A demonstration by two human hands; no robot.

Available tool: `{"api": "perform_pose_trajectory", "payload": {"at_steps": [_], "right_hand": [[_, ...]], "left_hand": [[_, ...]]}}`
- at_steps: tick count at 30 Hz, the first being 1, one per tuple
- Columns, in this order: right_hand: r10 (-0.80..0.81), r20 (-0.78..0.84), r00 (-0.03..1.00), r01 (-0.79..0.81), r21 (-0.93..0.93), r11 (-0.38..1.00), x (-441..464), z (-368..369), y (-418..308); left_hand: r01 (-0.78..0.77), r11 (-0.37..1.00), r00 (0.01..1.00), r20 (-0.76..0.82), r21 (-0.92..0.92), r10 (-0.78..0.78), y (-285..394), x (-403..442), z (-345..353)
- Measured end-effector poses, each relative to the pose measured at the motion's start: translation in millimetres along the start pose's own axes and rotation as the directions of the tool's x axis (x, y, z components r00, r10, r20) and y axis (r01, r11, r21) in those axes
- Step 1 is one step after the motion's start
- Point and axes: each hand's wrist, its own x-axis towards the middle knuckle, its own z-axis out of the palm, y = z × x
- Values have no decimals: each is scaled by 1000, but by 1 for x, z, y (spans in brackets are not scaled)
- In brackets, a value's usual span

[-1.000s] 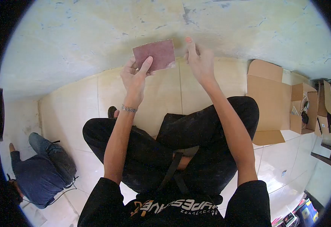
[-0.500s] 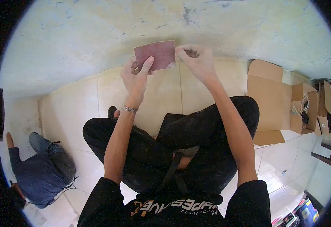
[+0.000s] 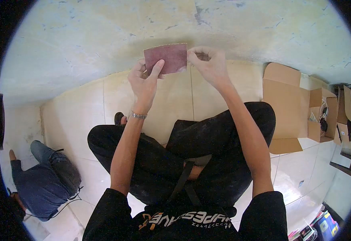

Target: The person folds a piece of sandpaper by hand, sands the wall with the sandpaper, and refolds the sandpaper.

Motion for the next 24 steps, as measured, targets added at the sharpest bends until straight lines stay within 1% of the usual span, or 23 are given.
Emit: {"api": "perform_pose_trajectory", "payload": {"at_steps": [4, 7, 8, 10, 11, 14, 17, 20, 23, 24], "right_hand": [[-21, -30, 999, 19, -61, 998, -3, 2, -4], [-55, -70, 996, 47, -109, 993, -3, 0, -5], [-71, -84, 994, 60, -124, 991, -3, -1, -4], [-32, -79, 996, 21, -137, 990, -1, -5, -6], [-11, -77, 997, 0, -143, 990, -1, -6, -6], [-107, -172, 979, 85, -129, 988, 3, -3, 1], [-78, -151, 986, 99, 141, 985, 3, -5, -1], [2, -173, 985, 35, 207, 978, 4, -5, 3], [-86, -241, 967, 68, -81, 994, 9, -7, 15], [-96, -232, 968, 69, -121, 990, 10, -9, 16]], "left_hand": [[-19, 1000, 1000, 12, -12, 19, -1, -1, 1], [21, 1000, 1000, -14, 18, -21, 0, -2, -1], [18, 1000, 999, -31, -4, -18, 0, -1, -1], [11, 999, 998, -65, -50, -14, -1, 1, -3], [34, 998, 997, -66, -58, -37, 0, 1, -3], [90, 992, 993, -70, -93, -96, 3, 1, -2], [112, 982, 990, -65, -149, -123, 2, 1, -1], [125, 974, 990, -42, -188, -135, 4, 0, -2], [133, 974, 989, -33, -184, -142, 5, 0, -1], [139, 973, 989, -33, -182, -147, 5, 0, -2]]}}
